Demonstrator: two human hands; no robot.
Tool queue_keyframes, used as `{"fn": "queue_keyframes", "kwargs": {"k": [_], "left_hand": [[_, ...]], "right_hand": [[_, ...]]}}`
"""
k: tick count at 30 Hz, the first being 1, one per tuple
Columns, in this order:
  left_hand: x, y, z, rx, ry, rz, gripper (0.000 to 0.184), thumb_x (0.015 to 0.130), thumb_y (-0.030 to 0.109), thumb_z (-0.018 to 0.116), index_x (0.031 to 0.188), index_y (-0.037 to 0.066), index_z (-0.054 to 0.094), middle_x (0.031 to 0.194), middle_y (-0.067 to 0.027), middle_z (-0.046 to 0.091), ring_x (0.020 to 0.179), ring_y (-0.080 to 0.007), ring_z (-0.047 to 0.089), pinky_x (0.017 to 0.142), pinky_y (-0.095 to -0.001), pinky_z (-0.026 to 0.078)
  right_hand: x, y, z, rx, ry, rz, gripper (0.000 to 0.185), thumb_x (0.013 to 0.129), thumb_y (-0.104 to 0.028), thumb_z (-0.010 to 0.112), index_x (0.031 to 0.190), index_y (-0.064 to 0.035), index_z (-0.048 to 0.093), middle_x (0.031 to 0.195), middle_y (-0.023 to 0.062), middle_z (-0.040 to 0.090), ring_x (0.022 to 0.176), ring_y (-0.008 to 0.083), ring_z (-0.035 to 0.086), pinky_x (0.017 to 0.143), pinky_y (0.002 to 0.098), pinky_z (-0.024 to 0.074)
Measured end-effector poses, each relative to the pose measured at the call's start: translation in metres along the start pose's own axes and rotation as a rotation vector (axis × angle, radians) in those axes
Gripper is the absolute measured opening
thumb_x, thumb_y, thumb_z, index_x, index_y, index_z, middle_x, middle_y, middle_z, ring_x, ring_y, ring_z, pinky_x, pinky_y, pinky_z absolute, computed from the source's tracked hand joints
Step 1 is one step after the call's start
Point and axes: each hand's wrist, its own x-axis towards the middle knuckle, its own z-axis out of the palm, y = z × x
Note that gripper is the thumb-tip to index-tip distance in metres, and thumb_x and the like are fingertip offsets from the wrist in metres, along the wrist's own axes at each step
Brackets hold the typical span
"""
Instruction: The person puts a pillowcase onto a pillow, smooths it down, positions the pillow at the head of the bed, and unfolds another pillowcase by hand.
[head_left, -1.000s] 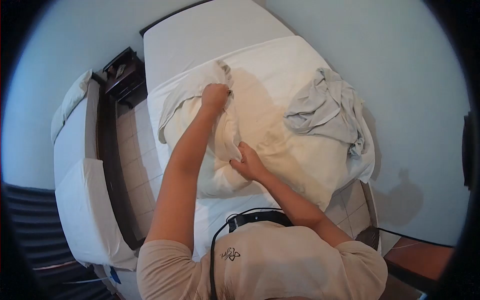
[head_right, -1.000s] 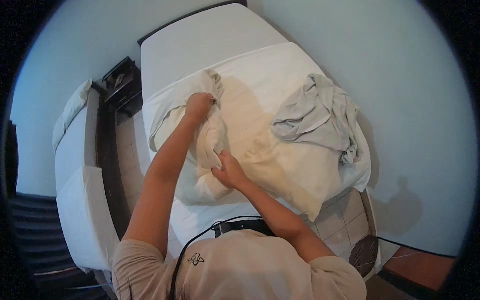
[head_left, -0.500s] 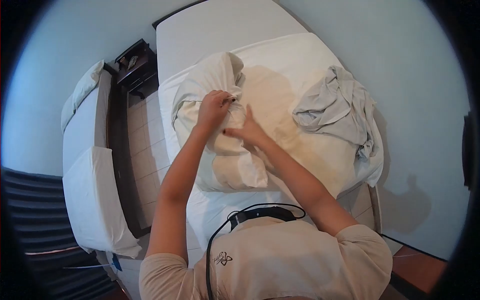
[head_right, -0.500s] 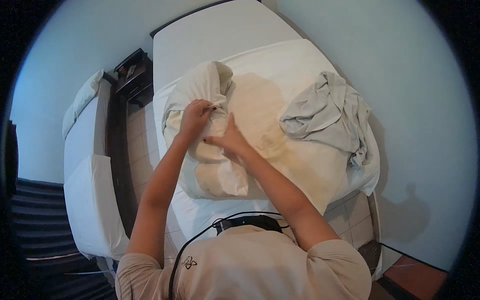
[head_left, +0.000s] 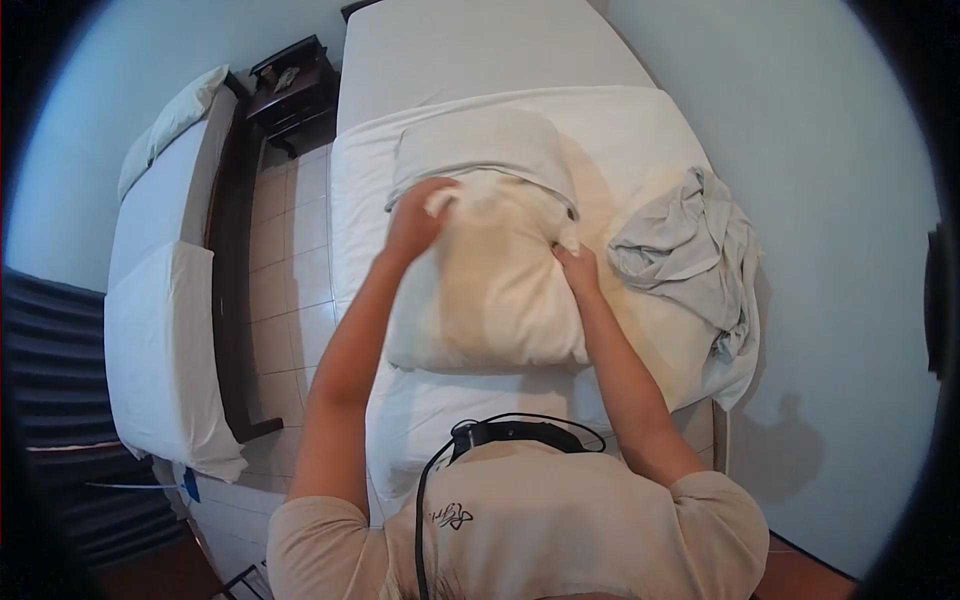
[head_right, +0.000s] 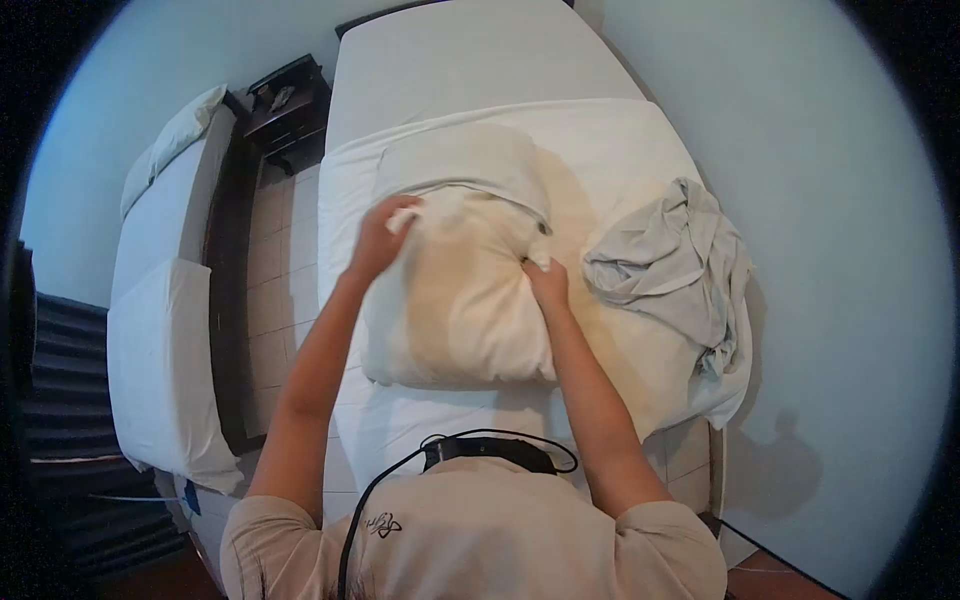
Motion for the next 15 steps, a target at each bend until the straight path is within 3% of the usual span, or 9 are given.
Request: {"fn": "queue_keyframes", "kwargs": {"k": [2, 4, 6, 8, 9, 11, 12, 13, 15], "left_hand": [[-0.011, -0.070, -0.016, 0.111, 0.201, -0.323, 0.034, 0.079, 0.004, 0.066, 0.113, 0.003, 0.062, 0.111, -0.0146, 0.065, 0.099, -0.0293, 0.063, 0.085, -0.0365, 0.051], [-0.033, -0.122, -0.025, 0.216, 0.136, -0.422, 0.037, 0.079, 0.006, 0.066, 0.115, 0.003, 0.062, 0.114, -0.0155, 0.064, 0.100, -0.0299, 0.063, 0.087, -0.0361, 0.050], [-0.046, -0.146, -0.014, 0.262, 0.072, -0.463, 0.037, 0.079, 0.006, 0.066, 0.116, 0.004, 0.062, 0.115, -0.0158, 0.063, 0.101, -0.0294, 0.063, 0.087, -0.0359, 0.050], [-0.049, -0.163, 0.002, 0.159, 0.105, -0.431, 0.030, 0.082, 0.009, 0.064, 0.110, 0.003, 0.064, 0.106, -0.0154, 0.067, 0.095, -0.0281, 0.065, 0.083, -0.0360, 0.051], [-0.044, -0.161, 0.006, 0.151, 0.112, -0.434, 0.030, 0.082, 0.009, 0.064, 0.110, 0.003, 0.064, 0.106, -0.0154, 0.067, 0.095, -0.0281, 0.065, 0.083, -0.0360, 0.051], [-0.036, -0.151, 0.012, 0.108, 0.132, -0.702, 0.022, 0.084, 0.012, 0.061, 0.103, 0.002, 0.067, 0.093, -0.0142, 0.070, 0.085, -0.0285, 0.067, 0.076, -0.0369, 0.052], [-0.039, -0.166, 0.021, 0.079, 0.198, -0.642, 0.018, 0.086, 0.013, 0.059, 0.098, 0.002, 0.068, 0.082, -0.0117, 0.070, 0.075, -0.0241, 0.068, 0.070, -0.0344, 0.051], [-0.038, -0.167, 0.019, 0.078, 0.208, -0.648, 0.018, 0.086, 0.013, 0.059, 0.098, 0.002, 0.068, 0.082, -0.0117, 0.070, 0.075, -0.0241, 0.068, 0.070, -0.0344, 0.051], [-0.038, -0.168, 0.009, -0.181, 0.186, -0.678, 0.018, 0.086, 0.012, 0.059, 0.098, 0.001, 0.067, 0.080, -0.0104, 0.070, 0.073, -0.0171, 0.066, 0.068, -0.0303, 0.050]], "right_hand": [[0.003, 0.000, -0.008, -0.015, 0.132, -0.033, 0.047, 0.075, -0.014, 0.069, 0.118, 0.0016, 0.057, 0.110, 0.0156, 0.064, 0.102, 0.0261, 0.060, 0.087, 0.0357, 0.0465], [0.000, -0.026, -0.011, -0.028, 0.266, -0.071, 0.053, 0.075, -0.013, 0.069, 0.123, 0.0018, 0.053, 0.116, 0.0198, 0.060, 0.110, 0.0300, 0.057, 0.092, 0.0372, 0.0442], [-0.026, -0.098, 0.000, -0.251, 0.258, -0.484, 0.060, 0.075, -0.017, 0.072, 0.127, 0.0002, 0.048, 0.123, 0.0201, 0.053, 0.119, 0.0333, 0.049, 0.101, 0.0392, 0.0383], [-0.041, -0.123, 0.044, -0.319, 0.104, -0.803, 0.055, 0.075, -0.018, 0.073, 0.123, -0.0005, 0.051, 0.125, 0.0205, 0.053, 0.121, 0.0361, 0.046, 0.105, 0.0411, 0.0351], [-0.052, -0.139, 0.067, -0.305, -0.100, -0.831, 0.056, 0.074, -0.020, 0.074, 0.122, -0.0018, 0.052, 0.127, 0.0206, 0.052, 0.124, 0.0369, 0.044, 0.107, 0.0427, 0.0332], [-0.072, -0.142, 0.121, -0.459, -0.380, -1.022, 0.060, 0.071, -0.024, 0.078, 0.122, -0.0046, 0.053, 0.131, 0.0161, 0.050, 0.129, 0.0342, 0.041, 0.108, 0.0430, 0.0324], [-0.083, -0.148, 0.142, -0.704, -0.517, -1.022, 0.062, 0.072, -0.034, 0.076, 0.122, -0.0054, 0.054, 0.136, 0.0142, 0.047, 0.133, 0.0327, 0.036, 0.110, 0.0499, 0.0270], [-0.088, -0.145, 0.155, -0.707, -0.526, -1.029, 0.062, 0.072, -0.034, 0.076, 0.122, -0.0054, 0.054, 0.136, 0.0142, 0.047, 0.133, 0.0327, 0.036, 0.110, 0.0499, 0.0270], [-0.088, -0.133, 0.178, -1.080, -0.465, -1.009, 0.067, 0.072, -0.047, 0.072, 0.124, -0.0084, 0.055, 0.139, 0.0106, 0.044, 0.137, 0.0312, 0.030, 0.111, 0.0584, 0.0197]]}}
